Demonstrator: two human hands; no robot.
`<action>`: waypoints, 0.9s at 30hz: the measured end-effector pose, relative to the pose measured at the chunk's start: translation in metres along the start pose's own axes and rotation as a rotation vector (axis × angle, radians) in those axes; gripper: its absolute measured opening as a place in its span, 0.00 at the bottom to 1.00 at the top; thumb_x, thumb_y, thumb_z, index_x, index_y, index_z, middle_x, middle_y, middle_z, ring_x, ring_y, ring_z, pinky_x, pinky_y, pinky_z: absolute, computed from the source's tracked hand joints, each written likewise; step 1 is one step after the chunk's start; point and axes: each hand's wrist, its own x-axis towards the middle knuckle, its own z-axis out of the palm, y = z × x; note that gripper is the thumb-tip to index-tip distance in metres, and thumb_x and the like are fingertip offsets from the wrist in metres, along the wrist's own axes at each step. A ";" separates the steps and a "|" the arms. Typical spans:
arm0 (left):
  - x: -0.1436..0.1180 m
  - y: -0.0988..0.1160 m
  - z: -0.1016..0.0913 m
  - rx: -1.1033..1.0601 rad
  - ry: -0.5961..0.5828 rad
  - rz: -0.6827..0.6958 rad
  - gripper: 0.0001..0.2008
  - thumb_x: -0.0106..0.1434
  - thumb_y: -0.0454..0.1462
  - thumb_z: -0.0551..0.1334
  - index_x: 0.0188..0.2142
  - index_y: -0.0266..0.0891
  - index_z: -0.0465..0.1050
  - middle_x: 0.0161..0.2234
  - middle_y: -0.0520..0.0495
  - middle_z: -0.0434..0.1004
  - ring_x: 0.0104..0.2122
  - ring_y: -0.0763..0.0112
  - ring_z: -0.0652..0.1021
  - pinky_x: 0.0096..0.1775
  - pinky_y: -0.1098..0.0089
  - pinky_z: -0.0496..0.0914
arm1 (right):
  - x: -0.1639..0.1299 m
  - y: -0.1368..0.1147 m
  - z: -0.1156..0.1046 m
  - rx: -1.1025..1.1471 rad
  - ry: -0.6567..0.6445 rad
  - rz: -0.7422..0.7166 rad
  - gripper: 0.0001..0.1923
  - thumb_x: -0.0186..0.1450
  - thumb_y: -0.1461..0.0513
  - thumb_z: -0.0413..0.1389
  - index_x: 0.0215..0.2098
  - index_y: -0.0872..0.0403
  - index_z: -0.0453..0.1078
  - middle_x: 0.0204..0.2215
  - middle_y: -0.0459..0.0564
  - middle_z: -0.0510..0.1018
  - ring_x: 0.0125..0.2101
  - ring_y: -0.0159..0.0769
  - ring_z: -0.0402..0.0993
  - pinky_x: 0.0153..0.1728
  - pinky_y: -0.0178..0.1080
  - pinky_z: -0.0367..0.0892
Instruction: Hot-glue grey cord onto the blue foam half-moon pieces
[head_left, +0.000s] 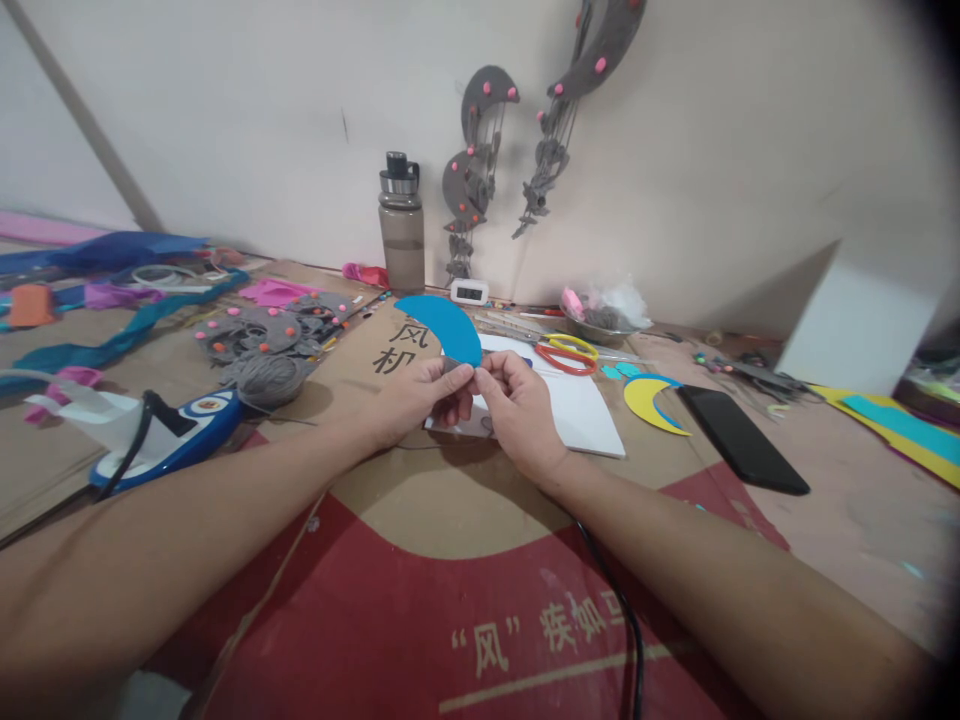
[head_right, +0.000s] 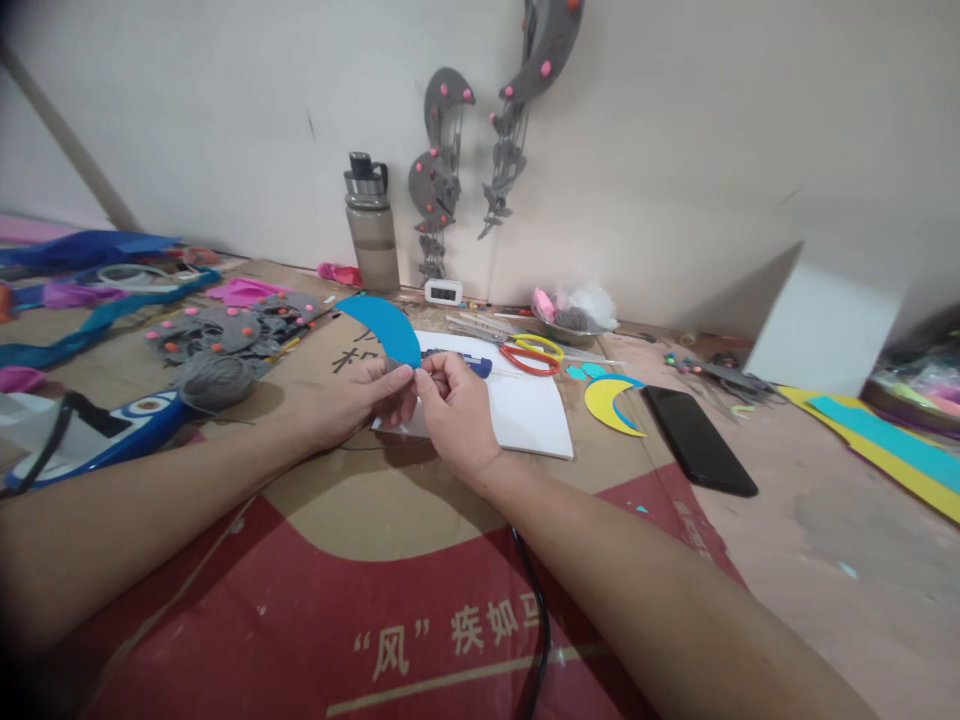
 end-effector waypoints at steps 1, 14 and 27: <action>0.000 0.000 0.000 0.004 0.000 -0.004 0.23 0.61 0.52 0.53 0.24 0.34 0.67 0.18 0.51 0.69 0.17 0.79 0.67 0.20 0.77 0.60 | 0.000 0.000 0.000 0.008 -0.005 0.002 0.07 0.63 0.57 0.50 0.31 0.51 0.60 0.22 0.43 0.71 0.24 0.31 0.69 0.28 0.36 0.65; 0.000 0.001 0.000 0.056 -0.040 -0.003 0.24 0.62 0.52 0.52 0.23 0.34 0.67 0.18 0.51 0.67 0.17 0.79 0.66 0.21 0.76 0.60 | 0.000 -0.003 0.001 -0.014 0.025 -0.006 0.06 0.62 0.58 0.51 0.29 0.51 0.61 0.21 0.42 0.71 0.23 0.30 0.68 0.26 0.34 0.64; -0.001 0.001 0.001 -0.011 -0.033 -0.019 0.22 0.61 0.51 0.54 0.23 0.34 0.66 0.18 0.50 0.68 0.17 0.79 0.67 0.21 0.76 0.60 | 0.000 -0.002 0.001 0.032 -0.009 0.000 0.06 0.63 0.57 0.50 0.31 0.51 0.60 0.20 0.42 0.71 0.22 0.31 0.70 0.26 0.35 0.64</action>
